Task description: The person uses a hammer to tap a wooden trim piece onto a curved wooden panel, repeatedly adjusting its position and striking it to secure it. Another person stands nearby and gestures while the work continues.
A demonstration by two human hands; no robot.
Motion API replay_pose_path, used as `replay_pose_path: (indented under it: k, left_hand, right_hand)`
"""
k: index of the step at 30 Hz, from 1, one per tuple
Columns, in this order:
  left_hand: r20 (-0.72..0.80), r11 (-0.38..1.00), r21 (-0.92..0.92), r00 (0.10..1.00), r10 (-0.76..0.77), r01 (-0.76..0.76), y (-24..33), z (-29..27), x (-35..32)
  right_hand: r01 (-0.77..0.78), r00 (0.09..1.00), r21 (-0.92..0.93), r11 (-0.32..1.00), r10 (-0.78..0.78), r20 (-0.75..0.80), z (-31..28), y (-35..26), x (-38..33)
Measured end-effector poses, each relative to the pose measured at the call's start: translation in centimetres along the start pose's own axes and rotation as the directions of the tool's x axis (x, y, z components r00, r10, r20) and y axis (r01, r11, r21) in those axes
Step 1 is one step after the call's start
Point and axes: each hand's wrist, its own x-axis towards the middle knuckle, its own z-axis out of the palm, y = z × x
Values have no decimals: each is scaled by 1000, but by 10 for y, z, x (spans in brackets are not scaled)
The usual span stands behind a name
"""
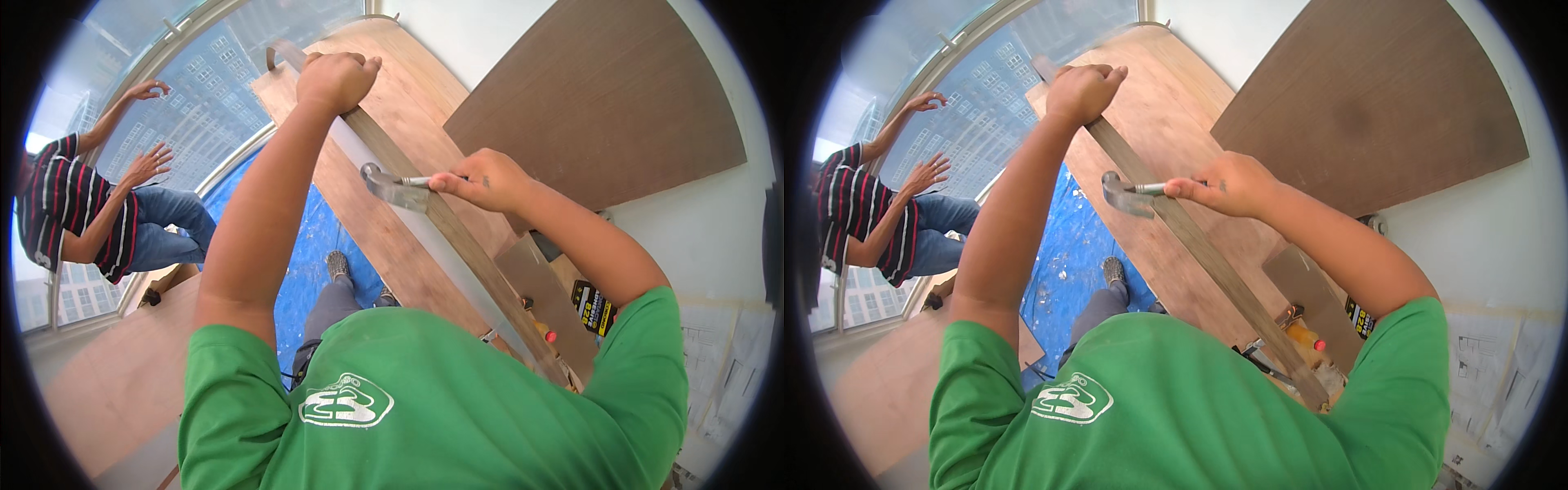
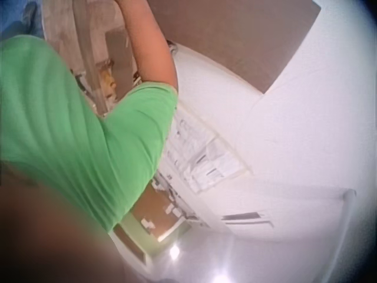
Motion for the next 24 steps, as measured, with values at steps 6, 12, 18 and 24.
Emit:
replay_pose_path:
  k: [6, 12, 18, 24]
  left_hand:
    - [-50, 999, -48, 999, -10, 8, -11, 5, -8]
    - [-51, 997, -66, 998, -40, 36, -16, 9, -9]
    - [-60, 998, -68, 998, 13, -17, -26, 8, -15]
    - [-343, 987, -160, 938, -49, -6, -25, 29, -3]
  right_hand:
    - [-20, 1000, 15, 1000, 20, -2, -8, -15, 42]
    - [-37, 998, 1, 999, 37, 56, -1, -9, 11]
    - [-58, 995, 43, 997, 54, 89, 15, -10, -86]
    - [-112, 993, 105, 988, 109, 32, 25, -11, -130]
